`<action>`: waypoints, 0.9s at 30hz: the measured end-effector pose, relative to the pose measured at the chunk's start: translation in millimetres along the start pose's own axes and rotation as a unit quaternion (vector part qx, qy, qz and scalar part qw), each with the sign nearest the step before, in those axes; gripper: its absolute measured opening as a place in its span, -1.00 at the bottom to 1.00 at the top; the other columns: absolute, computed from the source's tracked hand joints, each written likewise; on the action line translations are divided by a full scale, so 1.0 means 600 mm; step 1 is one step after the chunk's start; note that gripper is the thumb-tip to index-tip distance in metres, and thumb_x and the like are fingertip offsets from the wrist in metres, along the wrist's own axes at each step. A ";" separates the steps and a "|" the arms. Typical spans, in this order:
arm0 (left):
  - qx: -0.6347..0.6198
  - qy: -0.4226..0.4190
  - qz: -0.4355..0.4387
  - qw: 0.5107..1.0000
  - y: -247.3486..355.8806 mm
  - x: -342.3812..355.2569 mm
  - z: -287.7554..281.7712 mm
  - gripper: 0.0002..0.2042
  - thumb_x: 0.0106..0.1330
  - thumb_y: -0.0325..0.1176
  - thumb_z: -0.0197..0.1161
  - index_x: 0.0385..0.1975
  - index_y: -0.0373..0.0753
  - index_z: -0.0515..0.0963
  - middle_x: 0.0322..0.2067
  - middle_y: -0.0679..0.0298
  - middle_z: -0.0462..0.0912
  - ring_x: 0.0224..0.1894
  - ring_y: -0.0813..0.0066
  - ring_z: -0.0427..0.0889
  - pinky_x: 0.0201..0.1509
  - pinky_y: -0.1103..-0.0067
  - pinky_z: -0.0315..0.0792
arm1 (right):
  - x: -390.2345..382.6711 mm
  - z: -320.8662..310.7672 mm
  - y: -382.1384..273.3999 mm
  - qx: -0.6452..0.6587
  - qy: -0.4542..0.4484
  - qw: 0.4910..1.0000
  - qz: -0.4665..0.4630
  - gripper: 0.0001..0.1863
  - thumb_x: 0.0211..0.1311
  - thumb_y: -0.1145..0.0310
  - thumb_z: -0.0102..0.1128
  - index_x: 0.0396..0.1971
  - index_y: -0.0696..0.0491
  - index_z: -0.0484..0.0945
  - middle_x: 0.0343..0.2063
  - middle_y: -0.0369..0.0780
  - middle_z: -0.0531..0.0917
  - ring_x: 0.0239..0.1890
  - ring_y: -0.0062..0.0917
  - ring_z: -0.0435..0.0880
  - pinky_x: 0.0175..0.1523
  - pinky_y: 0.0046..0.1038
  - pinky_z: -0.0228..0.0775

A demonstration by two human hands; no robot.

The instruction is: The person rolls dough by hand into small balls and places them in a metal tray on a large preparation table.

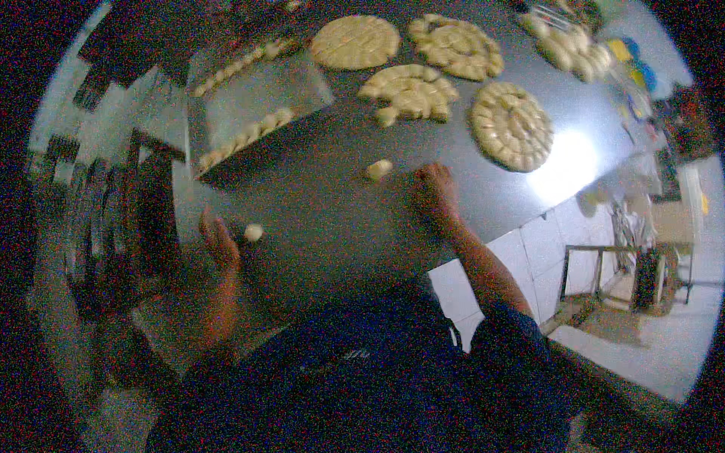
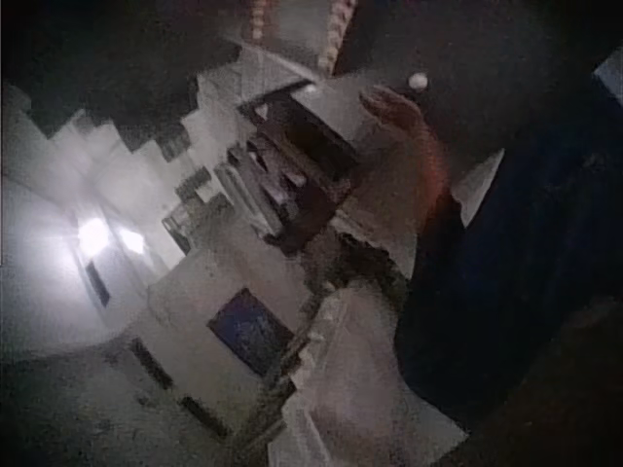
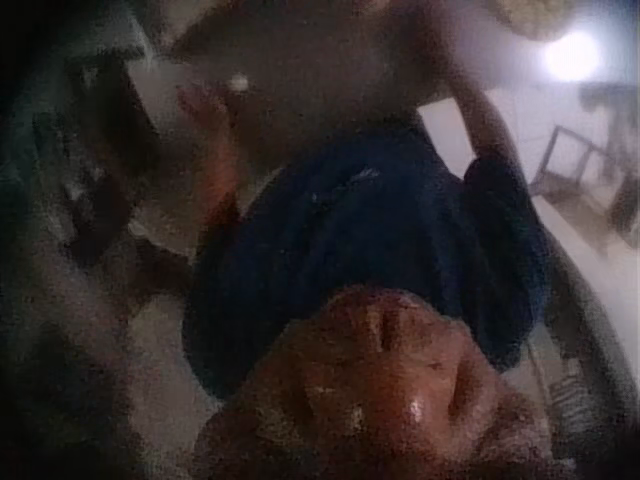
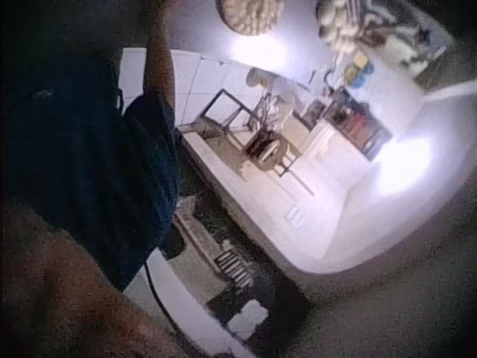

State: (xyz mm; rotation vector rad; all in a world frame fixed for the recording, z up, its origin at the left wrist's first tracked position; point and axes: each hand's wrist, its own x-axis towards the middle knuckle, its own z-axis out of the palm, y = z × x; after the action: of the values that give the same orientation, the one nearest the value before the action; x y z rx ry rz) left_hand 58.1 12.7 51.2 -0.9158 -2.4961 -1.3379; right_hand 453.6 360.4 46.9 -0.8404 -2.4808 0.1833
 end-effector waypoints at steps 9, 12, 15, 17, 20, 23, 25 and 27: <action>0.405 -0.115 0.009 0.907 -0.169 -0.019 -0.030 -0.34 0.55 0.08 -0.05 0.50 -0.22 0.17 0.53 -0.01 0.08 0.44 -0.32 0.24 0.49 -0.03 0.14 | 0.051 0.136 -0.315 0.383 -0.136 0.908 0.100 -0.66 0.35 0.30 0.26 0.07 0.05 0.56 -0.23 -0.11 0.70 -0.19 -0.52 0.69 -0.19 -0.47 0.55; 0.255 -0.104 -0.065 0.959 -0.083 0.004 -0.020 -0.31 0.54 0.11 -0.05 0.53 -0.18 0.11 0.56 0.05 0.04 0.45 -0.31 0.22 0.48 -0.05 0.16 | 0.070 0.197 -0.508 0.309 -0.164 0.936 -0.035 -0.66 0.25 0.16 0.40 -0.06 0.02 0.68 -0.20 -0.06 0.75 -0.15 -0.35 0.75 -0.08 -0.34 0.58; 0.307 -0.100 -0.088 0.942 -0.121 -0.009 -0.040 -0.29 0.52 0.11 -0.01 0.53 -0.19 0.12 0.57 0.07 0.02 0.46 -0.31 0.23 0.47 -0.04 0.19 | 0.149 0.159 -0.566 0.368 -0.296 0.872 0.128 -0.66 0.23 0.12 0.44 -0.10 0.00 0.71 -0.26 -0.05 0.77 -0.21 -0.36 0.77 -0.09 -0.30 0.59; 0.317 -0.076 -0.106 0.939 -0.073 -0.005 -0.033 -0.28 0.50 0.11 0.00 0.52 -0.22 0.14 0.56 0.03 0.03 0.45 -0.30 0.24 0.48 0.01 0.21 | 0.258 0.157 -0.501 0.249 -0.165 0.950 0.085 -0.64 0.21 0.12 0.43 -0.14 0.06 0.70 -0.30 -0.07 0.77 -0.24 -0.33 0.77 -0.13 -0.25 0.58; 0.312 -0.099 -0.099 0.940 -0.038 0.002 -0.050 -0.25 0.49 0.12 0.02 0.51 -0.28 0.13 0.55 -0.06 0.04 0.46 -0.28 0.23 0.50 0.03 0.18 | 0.413 0.172 -0.398 0.058 0.056 0.994 0.076 -0.56 0.21 0.09 0.36 -0.10 0.14 0.66 -0.20 -0.03 0.77 -0.15 -0.10 0.76 -0.08 -0.14 0.56; 0.285 -0.112 -0.073 0.949 -0.035 0.019 -0.048 -0.24 0.50 0.11 0.03 0.51 -0.32 0.12 0.53 -0.15 0.04 0.47 -0.29 0.21 0.51 0.02 0.15 | 0.493 0.205 -0.318 -0.081 -0.224 0.968 0.073 -0.40 0.31 -0.05 0.20 0.10 0.15 0.57 -0.01 0.07 0.70 0.05 -0.05 0.70 0.11 -0.09 0.51; 0.272 -0.133 -0.098 0.948 -0.026 0.024 -0.057 -0.24 0.50 0.10 0.03 0.51 -0.33 0.12 0.53 -0.18 0.04 0.48 -0.28 0.19 0.52 0.03 0.13 | 0.496 0.206 -0.318 -0.050 -0.295 0.954 0.029 -0.32 0.38 -0.15 0.08 0.20 0.16 0.51 0.07 0.12 0.65 0.13 -0.05 0.66 0.19 -0.10 0.47; 0.257 -0.173 -0.146 0.940 0.020 0.034 -0.076 -0.25 0.50 0.09 0.03 0.50 -0.34 0.12 0.52 -0.18 0.04 0.50 -0.24 0.17 0.54 0.04 0.10 | 0.430 0.171 -0.305 0.050 -0.164 0.984 0.054 -0.31 0.43 -0.18 0.03 0.24 0.13 0.49 0.07 0.10 0.64 0.15 -0.07 0.64 0.22 -0.13 0.45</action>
State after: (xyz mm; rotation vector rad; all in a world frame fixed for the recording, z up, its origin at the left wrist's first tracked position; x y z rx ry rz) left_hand 42.4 -10.2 94.7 -0.7247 -3.1215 -0.5380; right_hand 129.1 372.5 119.9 -0.9696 -2.7000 0.5177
